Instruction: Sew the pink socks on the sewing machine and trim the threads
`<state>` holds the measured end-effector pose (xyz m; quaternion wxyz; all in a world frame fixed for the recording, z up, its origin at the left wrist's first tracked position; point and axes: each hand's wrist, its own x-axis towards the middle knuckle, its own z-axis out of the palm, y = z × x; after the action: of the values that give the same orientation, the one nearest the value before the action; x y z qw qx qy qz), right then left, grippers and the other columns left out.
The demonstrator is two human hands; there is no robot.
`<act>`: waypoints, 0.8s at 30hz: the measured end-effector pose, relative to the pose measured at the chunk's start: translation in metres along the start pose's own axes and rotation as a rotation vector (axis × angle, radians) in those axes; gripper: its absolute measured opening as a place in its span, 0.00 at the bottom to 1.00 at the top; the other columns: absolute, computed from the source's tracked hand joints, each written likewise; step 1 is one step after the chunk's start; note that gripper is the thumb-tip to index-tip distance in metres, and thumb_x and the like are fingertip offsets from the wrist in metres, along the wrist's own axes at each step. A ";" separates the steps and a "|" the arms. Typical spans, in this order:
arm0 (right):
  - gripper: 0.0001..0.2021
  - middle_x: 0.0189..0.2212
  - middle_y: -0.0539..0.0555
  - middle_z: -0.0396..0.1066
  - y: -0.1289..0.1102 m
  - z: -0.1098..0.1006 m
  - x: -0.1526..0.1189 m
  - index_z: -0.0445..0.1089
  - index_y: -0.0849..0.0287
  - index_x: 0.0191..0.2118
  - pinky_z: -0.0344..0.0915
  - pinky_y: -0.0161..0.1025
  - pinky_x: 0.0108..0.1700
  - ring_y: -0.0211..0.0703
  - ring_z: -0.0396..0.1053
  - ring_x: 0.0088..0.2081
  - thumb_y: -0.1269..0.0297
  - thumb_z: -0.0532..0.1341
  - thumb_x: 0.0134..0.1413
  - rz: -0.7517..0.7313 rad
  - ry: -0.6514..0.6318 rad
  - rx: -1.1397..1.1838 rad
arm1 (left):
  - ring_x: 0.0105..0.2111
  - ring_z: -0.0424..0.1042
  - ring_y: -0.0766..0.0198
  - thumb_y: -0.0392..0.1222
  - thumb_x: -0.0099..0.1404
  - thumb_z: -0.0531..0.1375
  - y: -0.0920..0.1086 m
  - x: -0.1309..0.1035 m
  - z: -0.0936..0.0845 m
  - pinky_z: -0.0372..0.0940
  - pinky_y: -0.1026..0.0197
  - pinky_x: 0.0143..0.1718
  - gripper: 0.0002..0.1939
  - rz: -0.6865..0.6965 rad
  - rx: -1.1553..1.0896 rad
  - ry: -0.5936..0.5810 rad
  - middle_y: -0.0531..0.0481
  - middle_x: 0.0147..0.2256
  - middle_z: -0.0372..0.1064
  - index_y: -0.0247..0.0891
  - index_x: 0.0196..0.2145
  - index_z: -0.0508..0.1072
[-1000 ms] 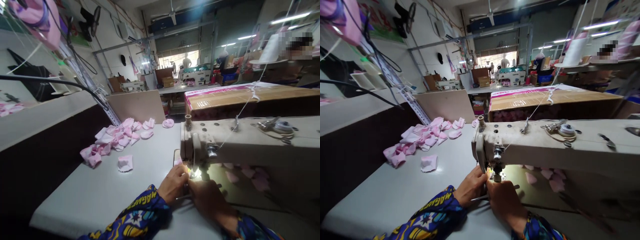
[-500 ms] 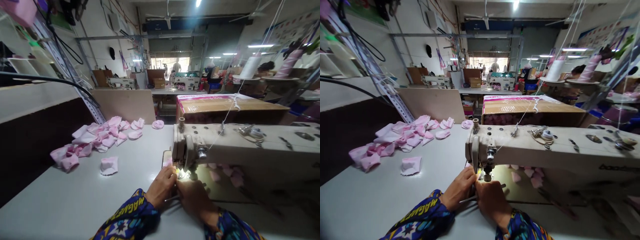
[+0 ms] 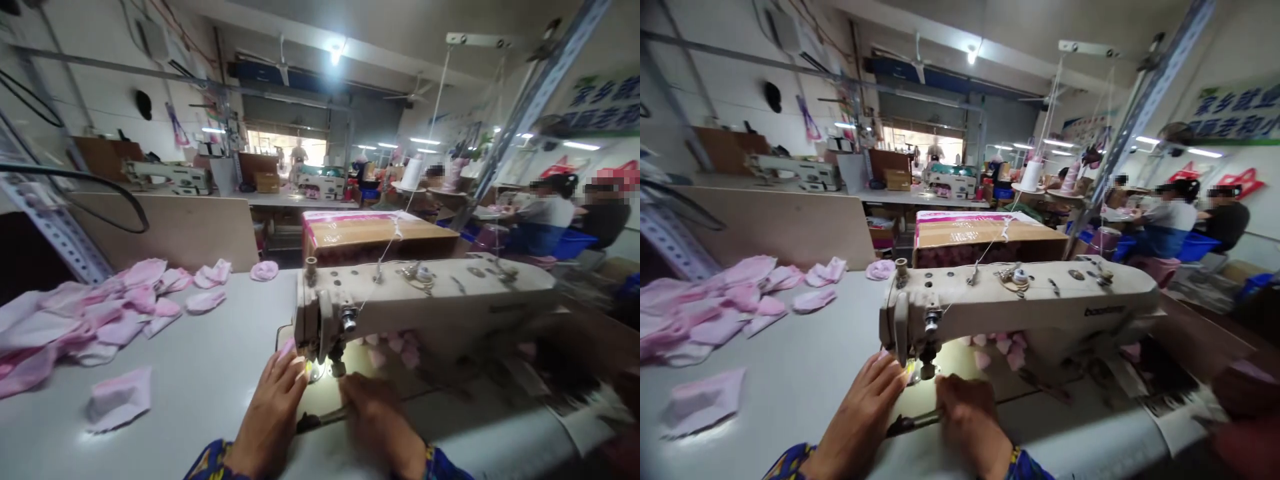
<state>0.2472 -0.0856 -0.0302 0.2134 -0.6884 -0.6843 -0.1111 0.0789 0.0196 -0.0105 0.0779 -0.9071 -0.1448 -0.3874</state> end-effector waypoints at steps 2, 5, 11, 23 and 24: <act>0.10 0.28 0.51 0.73 0.023 -0.004 -0.006 0.70 0.54 0.36 0.59 0.35 0.28 0.43 0.70 0.28 0.71 0.52 0.56 0.161 0.105 -0.035 | 0.44 0.69 0.55 0.29 0.67 0.46 -0.001 0.002 -0.004 0.64 0.48 0.50 0.15 0.045 0.031 0.084 0.46 0.36 0.73 0.38 0.36 0.71; 0.08 0.30 0.54 0.74 0.050 -0.012 -0.005 0.69 0.56 0.40 0.59 0.35 0.27 0.46 0.71 0.29 0.69 0.57 0.54 0.362 0.056 -0.054 | 0.41 0.71 0.58 0.29 0.67 0.48 0.001 0.005 -0.010 0.68 0.57 0.43 0.13 0.079 0.007 0.143 0.46 0.35 0.75 0.37 0.35 0.72; 0.05 0.23 0.52 0.71 0.046 -0.006 -0.002 0.67 0.54 0.27 0.59 0.35 0.27 0.45 0.70 0.26 0.71 0.58 0.49 0.367 -0.036 -0.047 | 0.36 0.74 0.60 0.29 0.64 0.50 0.026 -0.006 -0.003 0.71 0.64 0.34 0.14 -0.168 -0.405 0.113 0.44 0.36 0.75 0.39 0.35 0.74; 0.16 0.15 0.46 0.58 -0.048 -0.025 -0.003 0.63 0.56 0.21 0.57 0.31 0.21 0.36 0.56 0.18 0.51 0.57 0.51 0.309 0.176 1.076 | 0.32 0.75 0.60 0.56 0.47 0.70 0.102 -0.002 -0.003 0.71 0.65 0.36 0.22 -1.156 -1.212 0.483 0.46 0.30 0.75 0.36 0.32 0.77; 0.15 0.16 0.45 0.57 -0.052 -0.023 -0.002 0.62 0.57 0.22 0.56 0.31 0.22 0.36 0.56 0.19 0.51 0.58 0.50 0.343 0.163 1.124 | 0.33 0.76 0.59 0.55 0.48 0.70 0.102 -0.004 -0.003 0.71 0.64 0.37 0.21 -1.139 -1.143 0.524 0.46 0.32 0.75 0.37 0.33 0.77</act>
<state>0.1987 -0.0996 -0.0031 0.6119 -0.5600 -0.4985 0.2518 0.1067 -0.0787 -0.0141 -0.5685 -0.4767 -0.3388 -0.5786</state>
